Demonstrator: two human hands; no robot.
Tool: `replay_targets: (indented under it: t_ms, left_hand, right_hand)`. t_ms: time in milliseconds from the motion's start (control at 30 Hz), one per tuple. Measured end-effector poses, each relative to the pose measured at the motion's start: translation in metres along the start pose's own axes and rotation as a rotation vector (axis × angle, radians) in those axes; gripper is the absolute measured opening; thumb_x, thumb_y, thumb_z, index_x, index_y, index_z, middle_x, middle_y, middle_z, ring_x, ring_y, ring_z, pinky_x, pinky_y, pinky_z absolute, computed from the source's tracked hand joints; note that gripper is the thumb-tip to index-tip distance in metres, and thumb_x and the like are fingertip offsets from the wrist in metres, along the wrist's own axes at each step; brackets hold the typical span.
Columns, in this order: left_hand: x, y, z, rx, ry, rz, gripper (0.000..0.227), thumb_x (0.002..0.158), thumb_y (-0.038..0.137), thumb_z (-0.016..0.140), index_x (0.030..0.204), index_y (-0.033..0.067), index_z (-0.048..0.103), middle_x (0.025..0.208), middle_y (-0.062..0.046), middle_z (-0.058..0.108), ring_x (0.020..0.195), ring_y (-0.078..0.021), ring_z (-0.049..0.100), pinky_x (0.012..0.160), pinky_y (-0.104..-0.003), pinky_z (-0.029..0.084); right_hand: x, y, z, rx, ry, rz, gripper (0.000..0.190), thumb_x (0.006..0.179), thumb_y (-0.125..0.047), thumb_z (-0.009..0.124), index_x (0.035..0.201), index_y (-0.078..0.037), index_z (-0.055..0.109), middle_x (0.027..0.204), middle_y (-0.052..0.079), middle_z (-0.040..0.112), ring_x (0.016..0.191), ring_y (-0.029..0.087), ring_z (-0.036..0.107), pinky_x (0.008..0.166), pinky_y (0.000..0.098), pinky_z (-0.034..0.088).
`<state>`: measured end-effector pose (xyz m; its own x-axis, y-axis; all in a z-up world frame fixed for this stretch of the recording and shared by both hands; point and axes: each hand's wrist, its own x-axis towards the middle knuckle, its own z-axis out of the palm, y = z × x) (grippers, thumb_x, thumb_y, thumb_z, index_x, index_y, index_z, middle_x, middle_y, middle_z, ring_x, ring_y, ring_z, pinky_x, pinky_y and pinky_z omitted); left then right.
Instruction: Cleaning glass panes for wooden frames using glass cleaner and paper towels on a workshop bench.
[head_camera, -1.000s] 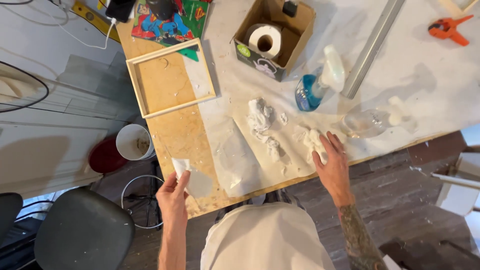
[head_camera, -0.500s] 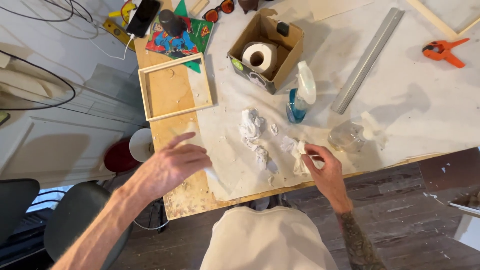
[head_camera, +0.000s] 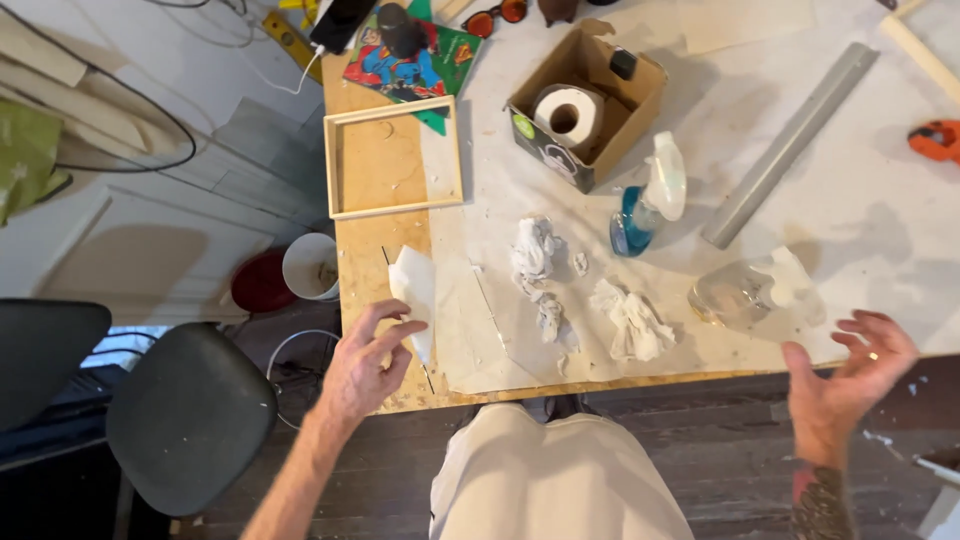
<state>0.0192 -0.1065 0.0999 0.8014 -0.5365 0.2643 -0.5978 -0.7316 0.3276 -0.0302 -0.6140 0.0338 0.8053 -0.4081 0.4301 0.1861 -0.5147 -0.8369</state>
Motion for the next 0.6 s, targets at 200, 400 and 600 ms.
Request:
replay_targets:
  t_ms: [200, 400, 600]
  left_hand:
    - [0.004, 0.046, 0.003, -0.462, 0.432, -0.7, 0.04, 0.084, 0.031, 0.078, 0.106, 0.0056, 0.055, 0.103, -0.009, 0.061, 0.094, -0.0183, 0.064, 0.087, -0.028, 0.057]
    - [0.002, 0.037, 0.004, -0.757, 0.467, -1.126, 0.056, 0.094, 0.025, 0.061, 0.147, 0.0149, 0.045, 0.107, -0.007, 0.063, 0.067, -0.0125, 0.061, 0.05, -0.028, 0.041]
    - [-0.025, 0.015, 0.032, -1.079, 0.59, -1.149, 0.014, 0.098, 0.016, 0.055, 0.098, 0.0113, 0.068, 0.081, 0.004, 0.052, 0.07, -0.0087, 0.046, 0.063, -0.029, 0.046]
  right_hand:
    - [0.017, 0.016, 0.003, -0.055, -0.274, 0.016, 0.107, 0.075, -0.01, 0.075, 0.164, -0.004, 0.016, 0.157, 0.027, 0.033, 0.144, 0.042, 0.034, 0.109, 0.0681, 0.03]
    - [0.035, 0.068, 0.025, 0.204, -0.314, 0.108, 0.078, 0.081, 0.014, 0.074, 0.152, 0.015, 0.043, 0.14, 0.03, 0.053, 0.131, 0.041, 0.054, 0.11, 0.0495, 0.051]
    - [0.048, 0.066, 0.045, 0.175, -0.48, 0.072, 0.017, 0.109, 0.002, 0.06, 0.124, 0.005, 0.064, 0.11, 0.016, 0.069, 0.102, 0.026, 0.068, 0.097, 0.0385, 0.057]
